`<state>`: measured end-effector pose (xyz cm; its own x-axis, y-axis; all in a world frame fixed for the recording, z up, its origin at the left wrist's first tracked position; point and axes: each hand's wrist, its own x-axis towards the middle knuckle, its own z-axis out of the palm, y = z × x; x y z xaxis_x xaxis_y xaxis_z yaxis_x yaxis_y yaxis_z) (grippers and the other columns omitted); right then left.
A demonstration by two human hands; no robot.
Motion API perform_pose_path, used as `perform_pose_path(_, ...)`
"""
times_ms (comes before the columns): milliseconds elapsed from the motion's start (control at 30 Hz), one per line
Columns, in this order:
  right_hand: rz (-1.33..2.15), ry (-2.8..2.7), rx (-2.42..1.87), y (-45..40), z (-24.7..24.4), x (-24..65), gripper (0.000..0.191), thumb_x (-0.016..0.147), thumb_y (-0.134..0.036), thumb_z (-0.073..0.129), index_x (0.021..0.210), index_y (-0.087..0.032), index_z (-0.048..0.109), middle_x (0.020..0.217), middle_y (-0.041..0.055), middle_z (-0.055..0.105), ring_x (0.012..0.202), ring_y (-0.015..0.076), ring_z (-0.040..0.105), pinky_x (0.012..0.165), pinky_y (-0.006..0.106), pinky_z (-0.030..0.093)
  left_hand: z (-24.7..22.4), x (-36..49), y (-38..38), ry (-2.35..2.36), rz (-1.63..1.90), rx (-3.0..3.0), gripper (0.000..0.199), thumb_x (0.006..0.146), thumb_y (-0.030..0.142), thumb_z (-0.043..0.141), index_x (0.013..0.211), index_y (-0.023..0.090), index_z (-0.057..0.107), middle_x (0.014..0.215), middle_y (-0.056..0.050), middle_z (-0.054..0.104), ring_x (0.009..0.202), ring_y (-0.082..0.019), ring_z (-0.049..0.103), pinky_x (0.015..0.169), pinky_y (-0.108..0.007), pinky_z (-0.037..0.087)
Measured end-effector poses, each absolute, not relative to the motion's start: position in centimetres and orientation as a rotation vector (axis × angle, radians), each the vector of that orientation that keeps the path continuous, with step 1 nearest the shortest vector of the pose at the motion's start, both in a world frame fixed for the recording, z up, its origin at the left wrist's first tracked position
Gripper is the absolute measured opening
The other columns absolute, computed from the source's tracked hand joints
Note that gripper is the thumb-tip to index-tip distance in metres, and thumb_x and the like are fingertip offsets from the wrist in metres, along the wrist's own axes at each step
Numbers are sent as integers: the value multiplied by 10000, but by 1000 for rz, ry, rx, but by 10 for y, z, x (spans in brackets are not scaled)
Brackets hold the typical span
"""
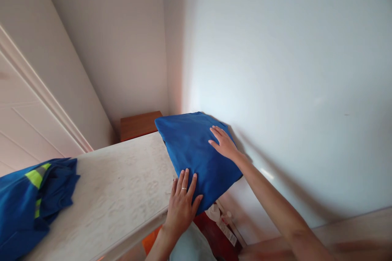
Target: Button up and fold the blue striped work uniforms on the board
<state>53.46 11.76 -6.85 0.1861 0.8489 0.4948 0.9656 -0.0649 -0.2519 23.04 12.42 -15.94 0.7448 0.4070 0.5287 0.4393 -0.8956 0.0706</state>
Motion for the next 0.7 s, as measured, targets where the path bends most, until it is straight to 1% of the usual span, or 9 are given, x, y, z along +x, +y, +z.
perform_pose_path(67, -239, -1657, -2081, 142, -69, 563, 638, 965, -524, 421, 1510, -193, 393, 1583, 106, 341, 1482, 274, 262, 1220, 495, 219, -159, 230, 124, -705, -839, -2875, 643, 978, 422, 480, 1554, 210, 285, 1615, -143, 246, 1479, -328, 253, 1120, -510, 370)
perform_pose_path(100, -195, -1622, -2149, 150, -72, 576, 654, 963, -551, 404, 1505, -184, 401, 1581, 111, 345, 1482, 282, 261, 1220, 504, 205, -158, 229, 123, -707, -833, -2875, 647, 978, 420, 480, 1556, 208, 279, 1616, -142, 244, 1480, -326, 251, 1124, -507, 364)
perform_pose_path(167, -128, -1569, -2224, 158, -84, 597, 685, 963, -595, 352, 1490, -164, 424, 1557, 128, 385, 1462, 297, 307, 1211, 510, 222, -158, 228, 123, -711, -829, -2876, 655, 979, 416, 479, 1561, 207, 263, 1618, -139, 239, 1482, -321, 248, 1134, -502, 351)
perform_pose_path(233, -108, -1536, -2243, 157, -99, 608, 718, 971, -617, 279, 1492, -143, 421, 1550, 136, 395, 1455, 289, 325, 1211, 487, 238, -157, 228, 122, -719, -828, -2876, 660, 979, 410, 478, 1565, 209, 248, 1621, -134, 232, 1483, -316, 247, 1141, -499, 340)
perform_pose_path(367, -127, -1455, -2264, 149, -120, 611, 767, 981, -626, 162, 1525, -121, 357, 1585, 123, 333, 1483, 259, 262, 1227, 442, 218, -155, 229, 121, -736, -829, -2869, 662, 979, 398, 477, 1568, 214, 237, 1623, -122, 232, 1483, -310, 248, 1146, -491, 333)
perform_pose_path(500, -125, -1431, -2276, 147, -124, 611, 783, 982, -623, 167, 1521, -88, 358, 1583, 137, 331, 1483, 246, 265, 1232, 409, 209, -154, 229, 121, -745, -821, -2882, 659, 980, 398, 473, 1568, 224, 234, 1623, -115, 237, 1483, -307, 250, 1150, -487, 324)
perform_pose_path(700, -123, -1433, -2306, 148, -123, 611, 747, 990, -590, 176, 1521, -97, 357, 1586, 121, 330, 1481, 236, 269, 1231, 402, 208, -152, 226, 120, -762, -808, -2933, 662, 987, 416, 457, 1573, 229, 212, 1616, -113, 258, 1476, -293, 274, 1160, -480, 309)
